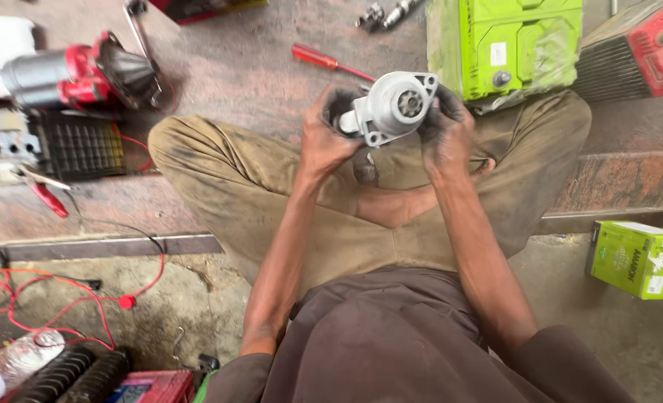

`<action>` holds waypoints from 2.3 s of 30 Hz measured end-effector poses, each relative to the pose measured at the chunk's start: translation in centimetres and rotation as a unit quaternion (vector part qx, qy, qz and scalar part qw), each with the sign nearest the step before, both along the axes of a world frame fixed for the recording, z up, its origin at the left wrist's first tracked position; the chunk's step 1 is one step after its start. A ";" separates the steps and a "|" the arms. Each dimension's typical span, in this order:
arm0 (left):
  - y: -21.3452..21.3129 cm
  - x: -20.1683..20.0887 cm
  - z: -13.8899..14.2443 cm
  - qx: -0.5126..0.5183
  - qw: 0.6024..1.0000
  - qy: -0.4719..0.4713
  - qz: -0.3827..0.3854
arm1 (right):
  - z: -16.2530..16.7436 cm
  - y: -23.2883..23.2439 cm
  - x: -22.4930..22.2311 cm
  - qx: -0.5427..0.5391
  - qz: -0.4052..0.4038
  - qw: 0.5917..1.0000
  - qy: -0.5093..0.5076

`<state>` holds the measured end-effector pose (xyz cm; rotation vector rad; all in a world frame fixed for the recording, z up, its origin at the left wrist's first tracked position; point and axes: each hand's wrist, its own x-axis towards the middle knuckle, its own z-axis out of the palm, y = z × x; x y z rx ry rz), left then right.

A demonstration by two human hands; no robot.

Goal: The person sits on the floor of a repair shop and works on a starter motor held in their lap. They rotate and reposition the unit, use a screwdriver on it, manipulate its end cap and solenoid by hand, and use pliers to work on a part of the assembly.

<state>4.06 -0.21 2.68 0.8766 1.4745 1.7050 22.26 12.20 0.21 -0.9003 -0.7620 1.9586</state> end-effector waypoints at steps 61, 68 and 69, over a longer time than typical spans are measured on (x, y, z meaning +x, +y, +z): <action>3.0 -2.5 -2.4 -0.051 0.965 0.235 -0.101 | 4.5 7.3 -2.0 0.591 0.340 0.677 -0.278; 3.0 -2.4 -2.1 -0.055 0.966 0.228 -0.105 | 5.1 8.0 -2.1 0.575 0.394 0.669 -0.259; 3.1 -2.5 -2.0 -0.063 0.963 0.241 -0.104 | 5.2 8.1 -2.1 0.574 0.418 0.663 -0.235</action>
